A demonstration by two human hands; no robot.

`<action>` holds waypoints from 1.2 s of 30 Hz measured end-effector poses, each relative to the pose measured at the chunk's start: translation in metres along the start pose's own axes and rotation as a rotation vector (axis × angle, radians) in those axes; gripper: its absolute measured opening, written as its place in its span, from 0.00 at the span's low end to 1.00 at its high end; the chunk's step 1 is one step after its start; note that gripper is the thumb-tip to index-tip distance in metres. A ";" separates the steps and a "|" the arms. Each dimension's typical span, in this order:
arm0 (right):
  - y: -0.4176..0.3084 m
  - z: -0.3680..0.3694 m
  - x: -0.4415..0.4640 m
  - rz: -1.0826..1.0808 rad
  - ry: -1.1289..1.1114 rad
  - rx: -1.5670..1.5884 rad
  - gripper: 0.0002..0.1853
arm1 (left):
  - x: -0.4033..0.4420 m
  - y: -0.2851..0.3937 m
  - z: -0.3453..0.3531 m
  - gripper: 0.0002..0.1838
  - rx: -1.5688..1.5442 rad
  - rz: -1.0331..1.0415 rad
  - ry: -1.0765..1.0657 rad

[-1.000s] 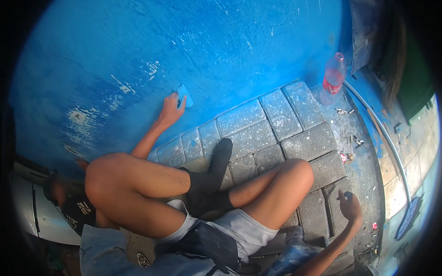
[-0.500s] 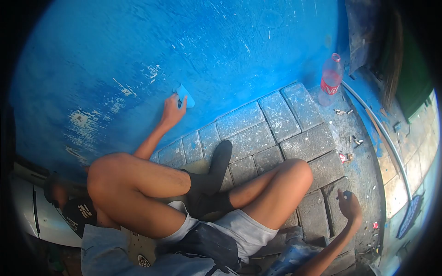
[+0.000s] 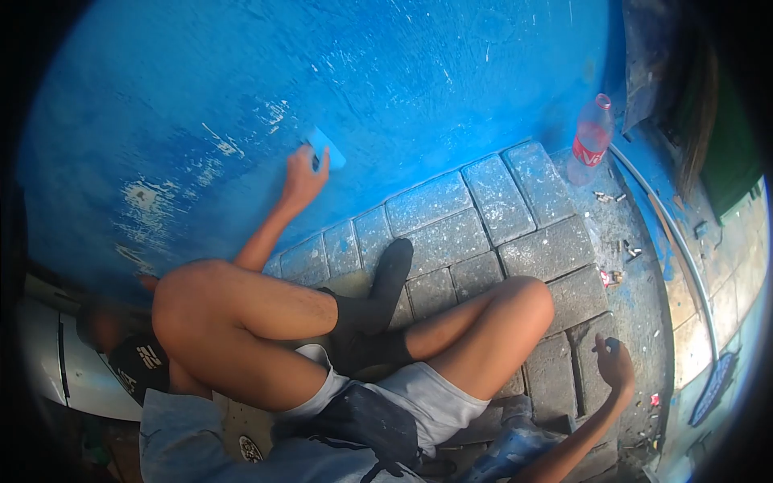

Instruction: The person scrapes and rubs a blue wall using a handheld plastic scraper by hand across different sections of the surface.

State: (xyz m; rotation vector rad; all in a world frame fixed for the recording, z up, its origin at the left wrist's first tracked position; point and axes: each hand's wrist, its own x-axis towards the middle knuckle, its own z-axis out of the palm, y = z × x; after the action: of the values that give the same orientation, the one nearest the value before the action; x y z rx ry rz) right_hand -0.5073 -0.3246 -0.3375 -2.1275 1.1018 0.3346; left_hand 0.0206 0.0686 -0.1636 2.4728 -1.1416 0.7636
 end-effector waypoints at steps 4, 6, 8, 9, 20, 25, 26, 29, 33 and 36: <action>0.013 0.005 0.004 -0.038 0.043 -0.018 0.25 | -0.010 -0.008 0.002 0.13 -0.079 0.154 -0.065; 0.016 0.007 0.009 -0.041 0.027 -0.026 0.25 | 0.006 0.002 -0.018 0.14 -0.058 0.084 -0.012; 0.018 0.009 0.012 -0.032 0.014 -0.030 0.25 | 0.033 0.019 -0.048 0.15 -0.038 0.013 0.035; 0.021 0.010 0.013 -0.029 0.005 -0.039 0.26 | 0.045 0.024 -0.063 0.13 -0.048 -0.057 0.069; 0.001 -0.001 0.005 0.151 -0.108 -0.024 0.29 | -0.032 -0.020 0.005 0.13 -0.110 0.106 -0.165; 0.020 0.009 0.015 0.013 -0.081 -0.015 0.26 | 0.046 0.010 -0.060 0.12 -0.018 0.050 0.143; 0.005 0.002 0.008 0.011 -0.089 -0.008 0.26 | 0.056 0.010 -0.072 0.12 -0.123 -0.013 0.154; -0.046 -0.019 -0.012 0.323 -0.197 0.013 0.28 | 0.050 0.011 -0.067 0.12 -0.132 -0.033 0.189; -0.014 -0.009 -0.004 0.230 -0.128 0.019 0.27 | -0.004 -0.004 -0.004 0.11 -0.055 0.109 0.060; -0.017 -0.011 -0.009 0.216 -0.099 0.029 0.28 | -0.021 -0.017 0.013 0.11 -0.201 0.194 -0.067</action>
State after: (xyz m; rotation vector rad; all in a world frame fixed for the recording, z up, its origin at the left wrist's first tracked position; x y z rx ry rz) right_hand -0.5008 -0.3199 -0.3169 -1.9485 1.2734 0.5156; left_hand 0.0267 0.0857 -0.1868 2.2609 -1.4237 0.5874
